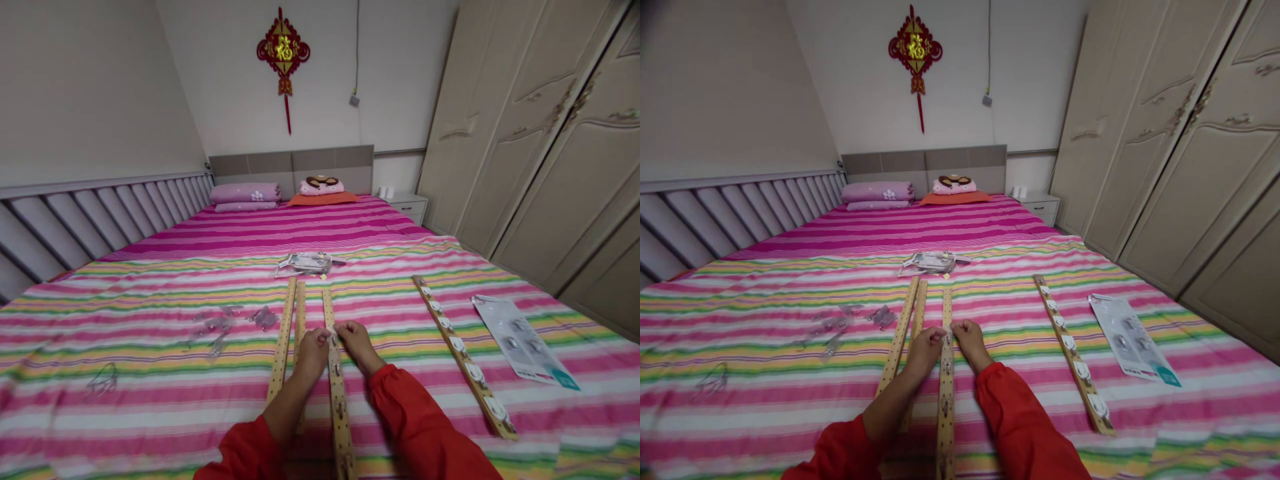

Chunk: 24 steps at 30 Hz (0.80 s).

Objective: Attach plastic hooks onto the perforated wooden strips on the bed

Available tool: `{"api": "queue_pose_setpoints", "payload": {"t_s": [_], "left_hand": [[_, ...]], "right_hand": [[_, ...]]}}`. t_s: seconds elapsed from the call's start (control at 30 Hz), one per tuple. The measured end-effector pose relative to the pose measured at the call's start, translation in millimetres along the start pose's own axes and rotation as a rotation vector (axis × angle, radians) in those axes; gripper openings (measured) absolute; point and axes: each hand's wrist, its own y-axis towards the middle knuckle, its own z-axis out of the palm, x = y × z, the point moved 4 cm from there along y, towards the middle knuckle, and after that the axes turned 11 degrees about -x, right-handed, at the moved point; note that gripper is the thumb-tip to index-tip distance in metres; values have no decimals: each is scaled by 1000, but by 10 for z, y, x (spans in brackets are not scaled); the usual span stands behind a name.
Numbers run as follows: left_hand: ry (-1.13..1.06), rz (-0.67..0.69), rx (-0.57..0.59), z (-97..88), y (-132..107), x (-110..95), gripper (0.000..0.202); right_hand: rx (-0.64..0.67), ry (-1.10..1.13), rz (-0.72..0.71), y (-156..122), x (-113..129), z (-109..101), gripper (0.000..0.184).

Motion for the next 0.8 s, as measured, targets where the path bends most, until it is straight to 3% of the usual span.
{"api": "queue_pose_setpoints", "payload": {"t_s": [0.47,0.8], "left_hand": [[87,-20,16,44,34,53,30],[74,-20,16,77,41,84,33]], "right_hand": [[-71,-31,35,49,-155,3,33],[-113,-173,46,140,-250,34,32]]}}
